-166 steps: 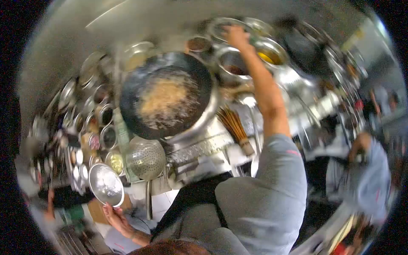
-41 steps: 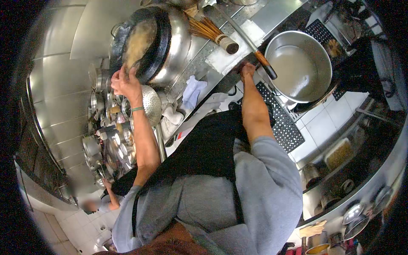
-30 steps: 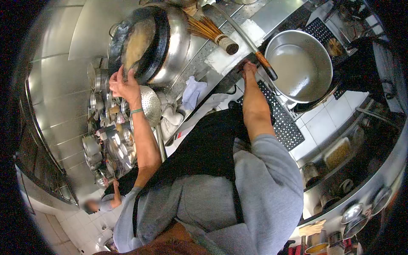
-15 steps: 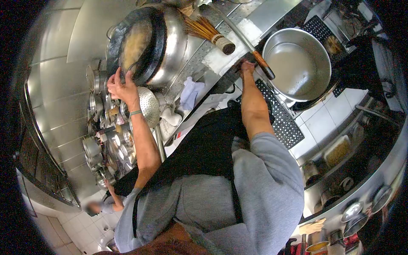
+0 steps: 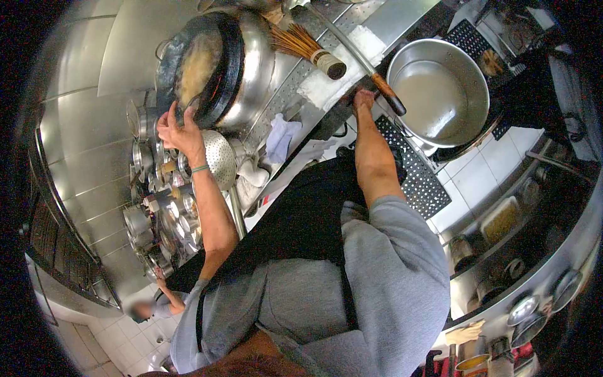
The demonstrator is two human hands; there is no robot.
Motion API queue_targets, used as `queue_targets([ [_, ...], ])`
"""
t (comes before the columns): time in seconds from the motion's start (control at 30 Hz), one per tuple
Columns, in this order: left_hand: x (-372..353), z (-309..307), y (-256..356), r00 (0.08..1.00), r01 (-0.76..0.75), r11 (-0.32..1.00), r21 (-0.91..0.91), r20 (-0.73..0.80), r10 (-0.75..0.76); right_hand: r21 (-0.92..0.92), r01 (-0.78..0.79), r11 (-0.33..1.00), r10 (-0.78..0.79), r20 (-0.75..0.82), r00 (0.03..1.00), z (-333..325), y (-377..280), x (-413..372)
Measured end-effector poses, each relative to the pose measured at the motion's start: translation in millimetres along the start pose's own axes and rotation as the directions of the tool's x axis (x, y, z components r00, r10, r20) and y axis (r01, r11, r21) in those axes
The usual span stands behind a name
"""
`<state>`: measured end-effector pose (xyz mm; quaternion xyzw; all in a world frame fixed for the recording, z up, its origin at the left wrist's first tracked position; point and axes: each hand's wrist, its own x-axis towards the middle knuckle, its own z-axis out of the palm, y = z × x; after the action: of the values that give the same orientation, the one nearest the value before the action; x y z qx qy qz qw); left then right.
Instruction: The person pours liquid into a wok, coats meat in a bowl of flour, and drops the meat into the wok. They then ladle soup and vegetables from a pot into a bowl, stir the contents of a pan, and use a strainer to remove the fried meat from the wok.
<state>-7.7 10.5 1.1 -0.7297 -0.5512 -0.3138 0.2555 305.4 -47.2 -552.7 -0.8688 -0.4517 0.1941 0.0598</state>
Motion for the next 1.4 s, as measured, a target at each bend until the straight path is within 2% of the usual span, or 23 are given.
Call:
queue_targets([
  [0.2, -1.3, -3.5, 2.4, 1.0, 0.023, 0.998, 0.066, 0.013, -0.024, 0.188, -0.081, 0.979, 0.061, 0.108, 0.992, -18.7, 1.6, -5.6],
  [0.33, -7.2, -4.4, -7.7, 0.994, 0.084, 0.996, -0.01, 0.074, -0.084, 0.227, -0.123, 0.966, 0.083, 0.181, 0.98, -23.9, 5.5, -0.9],
  [0.43, -3.7, -34.9, 6.6, 0.976, 0.162, 0.987, 0.005, 0.145, -0.161, 0.196, -0.181, 0.964, 0.101, 0.362, 0.927, -5.3, 17.3, 14.8],
  [0.5, -0.6, -72.8, 5.0, 0.975, 0.201, 0.976, -0.08, 0.111, -0.191, 0.039, 0.129, 0.991, -0.134, 0.162, 0.978, -56.6, 7.2, -25.7],
  [0.53, -6.3, -89.3, 1.8, 0.972, 0.223, 0.968, -0.116, 0.097, -0.212, 0.663, -0.286, 0.692, 0.183, 0.222, 0.958, -51.7, 3.7, -25.6],
  [0.57, -16.7, -102.7, -14.1, 0.97, 0.239, 0.961, -0.138, 0.074, -0.231, 0.861, -0.355, 0.364, 0.191, 0.304, 0.933, -57.2, -0.7, -29.6],
  [0.6, -27.1, -120.8, -22.0, 0.96, 0.281, 0.951, -0.13, 0.045, -0.277, 0.923, -0.371, -0.103, 0.197, 0.385, 0.902, -63.4, -4.8, -34.2],
  [0.63, -36.5, -140.4, -32.0, 0.946, 0.323, 0.94, -0.113, 0.008, -0.324, 0.817, -0.326, -0.475, 0.202, 0.462, 0.863, -70.5, -8.7, -39.6],
  [0.67, -55.7, -151.3, -53.0, 0.957, 0.285, 0.955, -0.079, -0.039, -0.289, 0.789, -0.345, -0.508, 0.141, 0.472, 0.87, -64.7, -4.9, -34.3],
  [0.7, -73.4, -172.9, -61.0, 0.925, 0.381, 0.924, 0.031, 0.001, -0.381, 0.816, -0.375, -0.44, 0.051, 0.44, 0.897, -57.0, 4.7, -29.4],
  [0.73, -93.7, -186.4, -72.4, 0.931, 0.363, 0.929, 0.068, -0.064, -0.359, 0.873, -0.367, -0.32, -0.048, 0.372, 0.927, -38.9, 20.5, -16.5],
  [0.77, -119.7, -199.5, -83.1, 0.936, 0.345, 0.931, 0.115, -0.119, -0.332, 0.937, -0.306, -0.166, -0.144, 0.284, 0.948, -36.8, 24.6, -12.0],
  [0.83, -174.6, -224.2, -84.4, 0.852, 0.521, 0.806, 0.281, -0.113, -0.511, 0.992, -0.128, 0.015, -0.348, 0.125, 0.929, -26.6, 42.3, -0.6],
  [0.87, -205.2, -235.0, -80.6, 0.799, 0.593, 0.742, 0.313, -0.113, -0.59, 0.626, -0.675, -0.392, -0.413, 0.535, 0.737, -42.2, 40.9, 1.2],
  [0.93, -254.3, -259.2, -54.2, 0.634, 0.739, 0.58, 0.342, -0.061, -0.771, 0.631, -0.648, -0.426, -0.515, 0.42, 0.748, 22.2, 61.0, 52.8],
  [1.0, -321.6, -273.1, -32.9, 0.459, 0.809, 0.438, 0.391, 0.043, -0.887, 0.654, -0.707, -0.269, -0.466, 0.554, 0.69, -4.8, 60.4, 34.4],
  [1.03, -353.9, -277.6, -14.1, 0.466, 0.81, 0.455, 0.37, 0.065, -0.883, 0.657, -0.73, -0.191, -0.43, 0.613, 0.663, -38.6, 57.2, 10.1],
  [1.07, -387.4, -280.0, 8.2, 0.471, 0.812, 0.469, 0.347, 0.085, -0.878, 0.668, -0.69, -0.279, -0.178, 0.67, 0.72, -75.5, 27.5, -18.5],
  [1.17, -488.1, -273.3, 70.3, 0.322, 0.837, 0.424, 0.346, 0.315, -0.893, 0.748, -0.658, 0.09, -0.128, 0.664, 0.737, -108.6, 23.8, -64.7],
  [1.23, -517.6, -265.3, 107.2, 0.191, 0.908, 0.315, 0.276, 0.398, -0.897, 0.727, -0.608, 0.32, -0.145, 0.672, 0.727, -126.6, 27.2, -97.7],
  [1.3, -537.4, -247.7, 114.3, 0.177, 0.927, 0.3, 0.223, 0.444, -0.878, 0.664, -0.511, 0.546, -0.178, 0.688, 0.704, -144.7, 30.0, -130.1],
  [1.37, -478.6, -256.9, 104.3, 0.16, 0.973, 0.218, 0.072, 0.467, -0.87, 0.592, -0.357, 0.723, -0.233, 0.695, 0.68, -158.3, 31.8, -150.6],
  [1.4, -489.5, -240.5, 93.8, 0.157, 0.945, 0.266, 0.189, 0.452, -0.878, 0.559, -0.177, 0.81, -0.322, 0.677, 0.662, -145.3, 46.3, -137.6],
])
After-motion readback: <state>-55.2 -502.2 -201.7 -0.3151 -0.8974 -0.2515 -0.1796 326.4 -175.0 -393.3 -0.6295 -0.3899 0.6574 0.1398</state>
